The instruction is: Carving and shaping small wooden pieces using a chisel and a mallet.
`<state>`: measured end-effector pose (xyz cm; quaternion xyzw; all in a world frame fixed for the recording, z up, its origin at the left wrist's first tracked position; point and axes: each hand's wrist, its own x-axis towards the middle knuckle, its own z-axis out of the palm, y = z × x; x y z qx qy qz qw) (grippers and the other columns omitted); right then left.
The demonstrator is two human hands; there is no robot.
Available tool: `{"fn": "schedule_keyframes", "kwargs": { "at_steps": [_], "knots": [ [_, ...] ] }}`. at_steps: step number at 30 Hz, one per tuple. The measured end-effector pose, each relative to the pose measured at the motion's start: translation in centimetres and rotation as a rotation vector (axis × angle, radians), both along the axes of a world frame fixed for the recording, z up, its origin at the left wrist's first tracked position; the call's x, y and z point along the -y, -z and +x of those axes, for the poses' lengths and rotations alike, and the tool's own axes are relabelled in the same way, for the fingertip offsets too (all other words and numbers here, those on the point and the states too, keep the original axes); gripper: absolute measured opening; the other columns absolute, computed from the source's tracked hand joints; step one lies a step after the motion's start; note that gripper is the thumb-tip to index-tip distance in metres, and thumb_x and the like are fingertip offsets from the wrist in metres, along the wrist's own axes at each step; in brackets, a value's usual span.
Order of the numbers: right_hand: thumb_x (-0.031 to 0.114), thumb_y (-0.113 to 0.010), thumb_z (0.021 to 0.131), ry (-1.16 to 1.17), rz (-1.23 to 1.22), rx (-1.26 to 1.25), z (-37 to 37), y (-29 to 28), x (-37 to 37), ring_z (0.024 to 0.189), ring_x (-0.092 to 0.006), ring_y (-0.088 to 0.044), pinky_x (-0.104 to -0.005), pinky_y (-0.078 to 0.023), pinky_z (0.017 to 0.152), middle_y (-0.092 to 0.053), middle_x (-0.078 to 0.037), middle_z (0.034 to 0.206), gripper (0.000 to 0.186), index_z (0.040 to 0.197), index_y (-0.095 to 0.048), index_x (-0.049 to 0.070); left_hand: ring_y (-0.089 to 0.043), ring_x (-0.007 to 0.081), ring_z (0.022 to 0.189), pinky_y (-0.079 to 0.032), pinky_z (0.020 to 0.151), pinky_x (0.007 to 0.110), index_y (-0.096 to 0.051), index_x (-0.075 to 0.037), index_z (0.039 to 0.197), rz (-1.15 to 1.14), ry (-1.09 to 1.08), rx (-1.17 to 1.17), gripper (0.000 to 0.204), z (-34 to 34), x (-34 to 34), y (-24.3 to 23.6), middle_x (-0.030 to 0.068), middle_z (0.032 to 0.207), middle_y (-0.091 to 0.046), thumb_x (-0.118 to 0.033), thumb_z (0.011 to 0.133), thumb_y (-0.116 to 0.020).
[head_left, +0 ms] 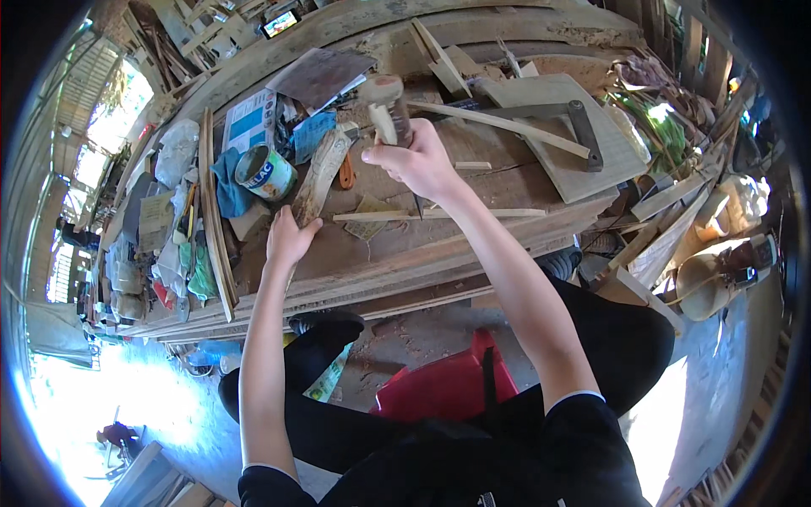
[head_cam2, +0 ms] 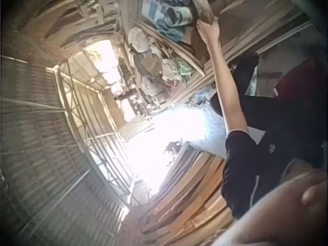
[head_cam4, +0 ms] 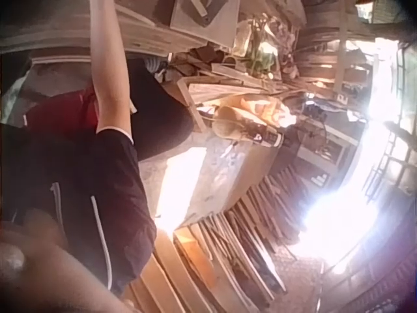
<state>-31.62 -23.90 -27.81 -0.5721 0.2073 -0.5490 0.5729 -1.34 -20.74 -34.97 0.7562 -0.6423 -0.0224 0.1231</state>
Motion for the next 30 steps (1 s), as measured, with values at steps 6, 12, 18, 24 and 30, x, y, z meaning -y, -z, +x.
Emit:
{"fn": "schedule_keyframes", "kwargs": {
  "at_steps": [6,12,18,24,30],
  "knots": [
    [0.011,-0.072,0.080,0.001,-0.074,-0.144,1.6,0.3,-0.1,0.054,-0.0028,-0.040,-0.0236,-0.029,0.047,-0.049,0.007,0.062,0.016,0.076,-0.057,0.007,-0.061,0.0356,0.108,-0.048,0.091,0.044,-0.051,0.005,0.120,0.124,-0.060,0.009,0.071,-2.2,0.4,-3.2,0.0242,0.117,-0.062,-0.038,0.071,-0.079],
    [0.012,-0.071,0.080,0.020,-0.124,-0.074,0.9,-0.1,0.1,0.054,-0.0037,-0.041,-0.0243,-0.030,0.048,-0.049,0.005,0.062,0.016,0.080,-0.057,0.006,-0.062,0.0136,0.063,-0.051,0.057,0.027,-0.054,0.001,0.115,-0.166,0.340,-0.876,0.045,-5.3,-4.9,-15.0,0.0087,0.088,-0.065,-0.023,0.083,-0.073],
    [0.012,-0.071,0.081,0.032,-0.083,-0.145,0.5,0.2,0.0,0.054,-0.0036,-0.041,-0.0242,-0.030,0.048,-0.049,0.005,0.061,0.015,0.079,-0.057,0.006,-0.057,0.0141,0.059,-0.048,0.052,0.029,-0.050,0.000,0.122,-0.329,0.544,-0.660,0.047,-10.4,-8.1,-25.6,0.0113,0.090,-0.065,-0.027,0.088,-0.067],
    [0.010,-0.071,0.080,-0.009,-0.116,-0.125,2.0,1.3,1.4,0.050,-0.0037,-0.040,-0.0243,-0.029,0.046,-0.049,0.005,0.061,0.013,0.081,-0.059,0.006,-0.068,0.0239,0.077,-0.053,0.064,0.035,-0.051,0.004,0.120,-0.025,0.594,-0.106,0.055,-12.0,-9.8,-26.7,0.0158,0.098,-0.066,-0.026,0.080,-0.073],
    [0.008,-0.070,0.075,-0.008,-0.047,-0.072,1.0,0.2,0.4,0.066,-0.0083,-0.056,-0.0268,-0.045,0.062,-0.062,-0.002,0.068,0.013,0.079,-0.061,-0.002,-0.064,0.0239,0.096,-0.053,0.081,0.033,-0.047,0.007,0.129,-0.291,0.425,-0.607,0.065,-10.0,-9.7,-30.3,0.0183,0.106,-0.064,-0.031,0.081,-0.071]
  ]
}}
